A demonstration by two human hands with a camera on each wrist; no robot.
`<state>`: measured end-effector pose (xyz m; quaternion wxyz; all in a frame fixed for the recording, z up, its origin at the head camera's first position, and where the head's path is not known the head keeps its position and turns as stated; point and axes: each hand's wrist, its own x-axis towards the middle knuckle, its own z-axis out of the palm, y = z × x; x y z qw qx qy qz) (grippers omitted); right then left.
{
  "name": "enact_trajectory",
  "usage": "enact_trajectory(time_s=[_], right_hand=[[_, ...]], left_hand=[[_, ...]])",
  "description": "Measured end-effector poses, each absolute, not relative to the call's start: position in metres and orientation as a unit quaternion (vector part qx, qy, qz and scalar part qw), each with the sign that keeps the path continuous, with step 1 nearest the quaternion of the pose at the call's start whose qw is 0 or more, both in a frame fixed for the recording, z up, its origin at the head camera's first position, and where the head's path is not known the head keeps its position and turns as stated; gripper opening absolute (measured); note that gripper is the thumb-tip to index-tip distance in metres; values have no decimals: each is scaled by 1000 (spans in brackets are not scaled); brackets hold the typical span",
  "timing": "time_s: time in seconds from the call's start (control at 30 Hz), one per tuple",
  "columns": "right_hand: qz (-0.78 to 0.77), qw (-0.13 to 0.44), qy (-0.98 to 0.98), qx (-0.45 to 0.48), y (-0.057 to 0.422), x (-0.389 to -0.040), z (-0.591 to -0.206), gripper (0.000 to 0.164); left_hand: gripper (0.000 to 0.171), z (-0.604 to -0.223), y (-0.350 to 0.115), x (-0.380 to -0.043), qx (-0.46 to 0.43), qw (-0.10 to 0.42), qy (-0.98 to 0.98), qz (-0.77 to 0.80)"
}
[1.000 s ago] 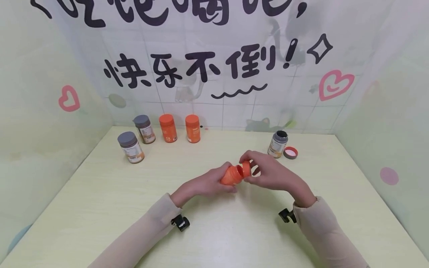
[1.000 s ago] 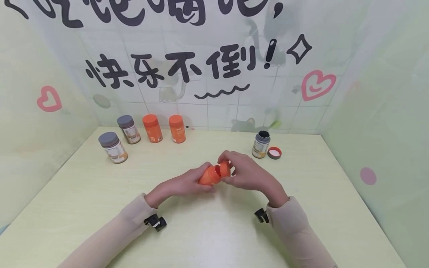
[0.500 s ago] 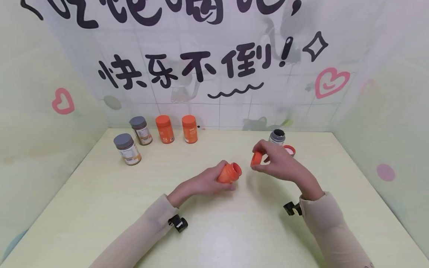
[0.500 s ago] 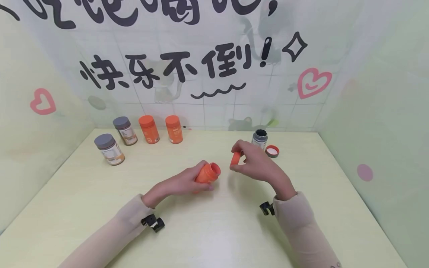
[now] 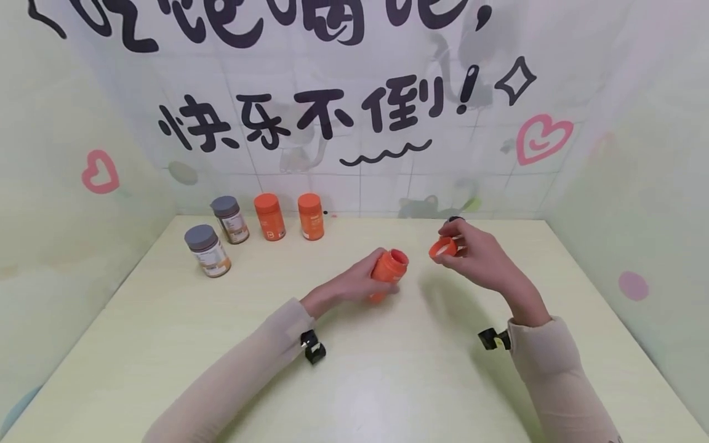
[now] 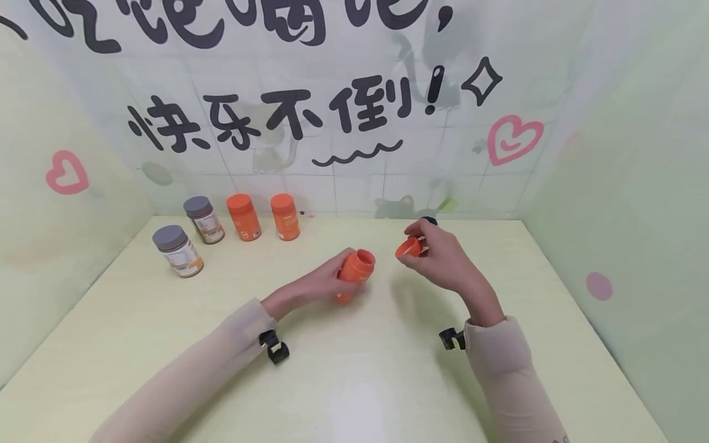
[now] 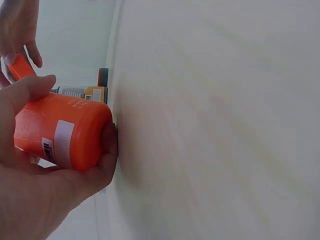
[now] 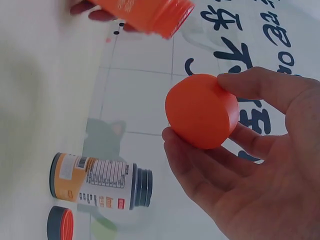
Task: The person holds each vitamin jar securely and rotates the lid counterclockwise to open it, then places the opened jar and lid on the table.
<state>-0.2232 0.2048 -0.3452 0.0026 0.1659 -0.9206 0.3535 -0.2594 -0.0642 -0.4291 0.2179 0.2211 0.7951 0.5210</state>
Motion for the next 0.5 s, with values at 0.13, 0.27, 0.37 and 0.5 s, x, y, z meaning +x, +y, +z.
enact_trajectory(time_s=[0.13,0.27,0.37,0.5], right_hand=[[362,6,-921,146,211,-225,-347,46],[369,2,-920,133,214,-227,-347,48],[371,0,-919,129,216,-227,-347,48],[366,4,-922,126,219,-228,-346,46]], left_hand=[[50,-428,-43,-278,185,181,805,534],[54,-431,-26,-295,150,136,806,556],[57,-434,-17,-306,136,117,803,568],[61,-435,-10,-317,129,106,800,577]])
